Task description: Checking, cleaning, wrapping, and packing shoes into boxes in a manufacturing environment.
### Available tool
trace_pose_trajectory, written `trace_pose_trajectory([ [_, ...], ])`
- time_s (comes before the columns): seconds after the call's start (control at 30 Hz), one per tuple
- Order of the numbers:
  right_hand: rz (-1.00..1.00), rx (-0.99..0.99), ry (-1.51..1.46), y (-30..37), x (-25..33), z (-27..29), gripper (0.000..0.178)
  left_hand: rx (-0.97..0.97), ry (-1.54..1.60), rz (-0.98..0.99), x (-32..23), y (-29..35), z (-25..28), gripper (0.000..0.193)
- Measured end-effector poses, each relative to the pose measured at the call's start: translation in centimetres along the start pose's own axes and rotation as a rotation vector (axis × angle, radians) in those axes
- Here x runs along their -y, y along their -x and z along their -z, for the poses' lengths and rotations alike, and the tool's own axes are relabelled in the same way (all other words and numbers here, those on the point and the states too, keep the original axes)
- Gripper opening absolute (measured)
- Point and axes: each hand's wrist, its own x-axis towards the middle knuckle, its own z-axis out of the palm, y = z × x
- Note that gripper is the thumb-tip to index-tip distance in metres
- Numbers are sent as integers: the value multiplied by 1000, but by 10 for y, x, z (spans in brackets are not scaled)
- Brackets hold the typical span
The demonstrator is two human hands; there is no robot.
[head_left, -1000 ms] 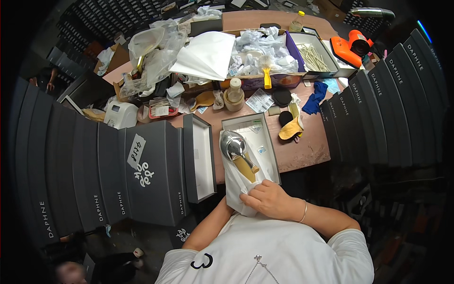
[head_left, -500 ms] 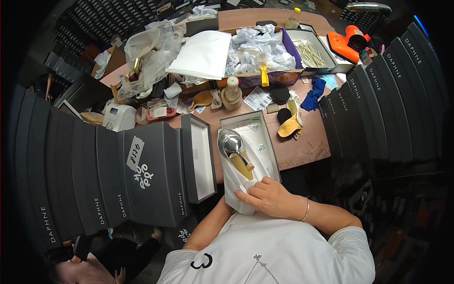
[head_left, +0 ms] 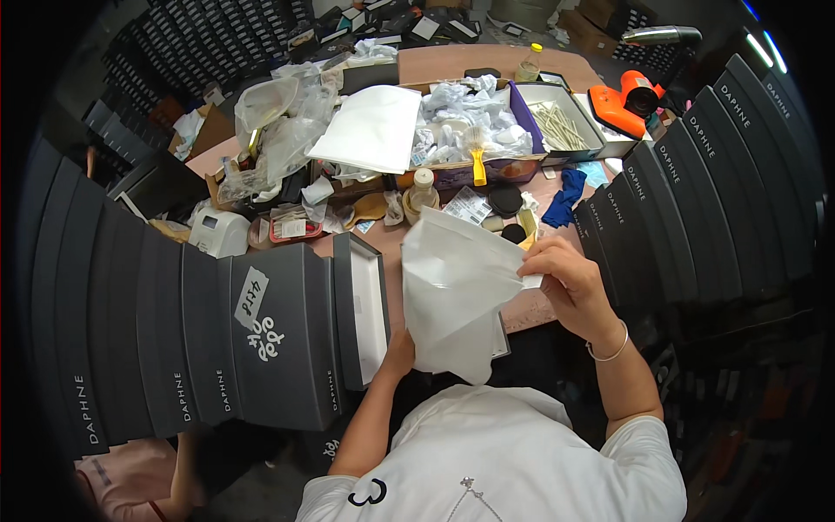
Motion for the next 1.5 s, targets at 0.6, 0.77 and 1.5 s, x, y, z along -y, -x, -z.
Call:
trace_pose_trajectory([
  [0.6,-442,-28,-876,23,-34,-58,12,-62,176,-311,-116,-19,-7,133],
  [0.77,-280,-139,-520,23,-36,-58,11,-132,49,-284,-144,0,-9,53],
  [1.5,-836,354,-1271,88,-36,-145,107,-168,1559,-95,-173,-21,25,33],
])
